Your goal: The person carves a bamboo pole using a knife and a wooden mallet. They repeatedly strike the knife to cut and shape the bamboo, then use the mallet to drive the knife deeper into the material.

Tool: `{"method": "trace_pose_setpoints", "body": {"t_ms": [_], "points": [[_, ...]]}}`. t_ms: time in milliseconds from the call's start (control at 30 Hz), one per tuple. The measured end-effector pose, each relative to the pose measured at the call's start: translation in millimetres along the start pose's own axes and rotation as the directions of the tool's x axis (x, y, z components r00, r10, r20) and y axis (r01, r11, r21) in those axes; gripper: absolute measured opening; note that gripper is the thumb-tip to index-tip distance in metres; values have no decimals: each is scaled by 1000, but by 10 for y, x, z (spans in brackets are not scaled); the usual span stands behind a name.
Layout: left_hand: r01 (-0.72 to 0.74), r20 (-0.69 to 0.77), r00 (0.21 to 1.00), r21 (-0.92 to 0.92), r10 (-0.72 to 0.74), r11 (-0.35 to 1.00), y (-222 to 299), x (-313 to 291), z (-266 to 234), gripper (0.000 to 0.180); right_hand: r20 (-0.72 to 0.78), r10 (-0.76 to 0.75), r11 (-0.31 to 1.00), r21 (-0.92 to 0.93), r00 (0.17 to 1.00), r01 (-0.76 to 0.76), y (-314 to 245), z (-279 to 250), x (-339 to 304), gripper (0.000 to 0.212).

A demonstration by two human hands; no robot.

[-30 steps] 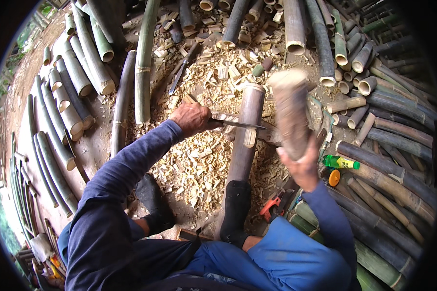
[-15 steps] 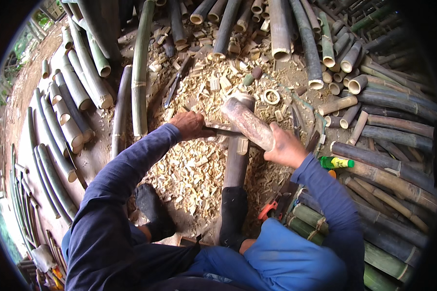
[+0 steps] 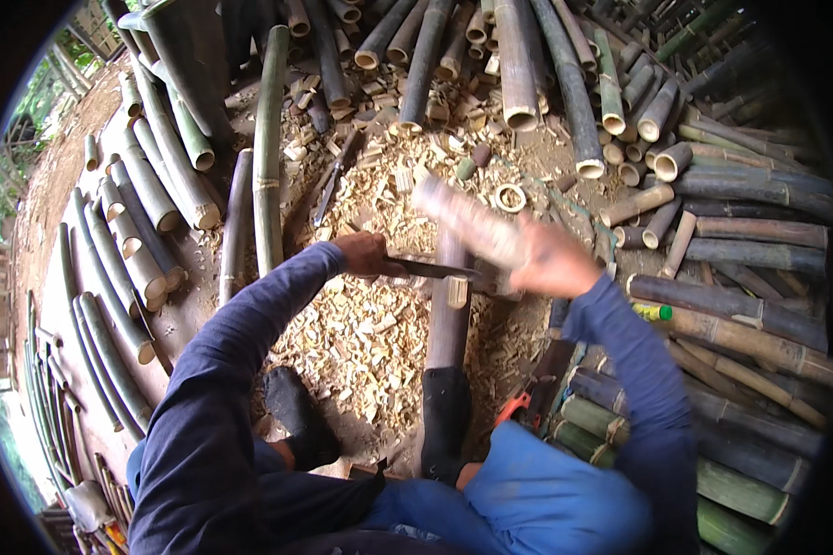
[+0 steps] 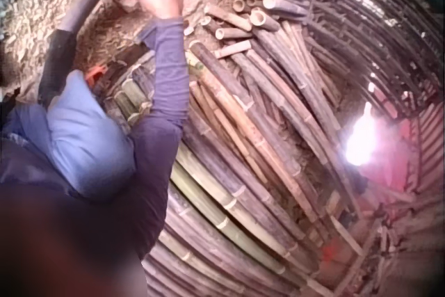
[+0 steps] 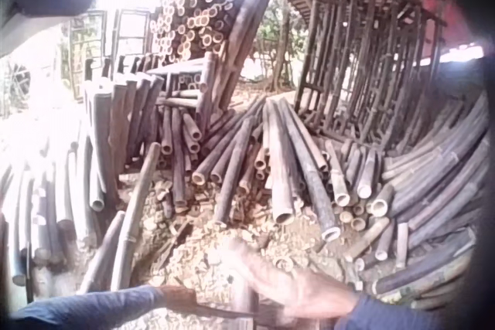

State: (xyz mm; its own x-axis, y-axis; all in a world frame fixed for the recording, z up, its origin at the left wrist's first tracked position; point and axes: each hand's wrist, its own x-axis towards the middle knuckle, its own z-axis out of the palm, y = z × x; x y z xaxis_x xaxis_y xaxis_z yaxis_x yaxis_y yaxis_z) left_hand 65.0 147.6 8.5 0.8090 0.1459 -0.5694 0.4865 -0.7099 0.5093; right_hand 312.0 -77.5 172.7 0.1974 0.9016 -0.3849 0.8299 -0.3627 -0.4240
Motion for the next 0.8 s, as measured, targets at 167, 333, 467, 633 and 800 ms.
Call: {"method": "trace_pose_setpoints", "body": {"t_ms": [167, 333, 467, 633, 800], "points": [[18, 84, 996, 24, -20, 1000, 29, -88, -83, 75, -551, -82, 851, 395, 830, 346, -416, -661, -246, 73], [9, 169, 986, -47, -1, 999, 44, 134, -32, 63, -112, 114, 993, 51, 987, -109, 33, 1052, -144, 73], [286, 482, 866, -255, -135, 924, 36, 27, -209, 47, -19, 23, 821, 571, 1000, -8, -116, 321, -133, 85], [-60, 81, 995, -3, 60, 998, 33, -14, 56, 39, -13, 187, 455, 887, 982, -75, -95, -224, -516, 69], [-70, -596, 766, 297, 242, 952, 421, -762, 512, 27, -127, 230, 273, 960, 965, 61, 49, 231, -628, 55]]}}
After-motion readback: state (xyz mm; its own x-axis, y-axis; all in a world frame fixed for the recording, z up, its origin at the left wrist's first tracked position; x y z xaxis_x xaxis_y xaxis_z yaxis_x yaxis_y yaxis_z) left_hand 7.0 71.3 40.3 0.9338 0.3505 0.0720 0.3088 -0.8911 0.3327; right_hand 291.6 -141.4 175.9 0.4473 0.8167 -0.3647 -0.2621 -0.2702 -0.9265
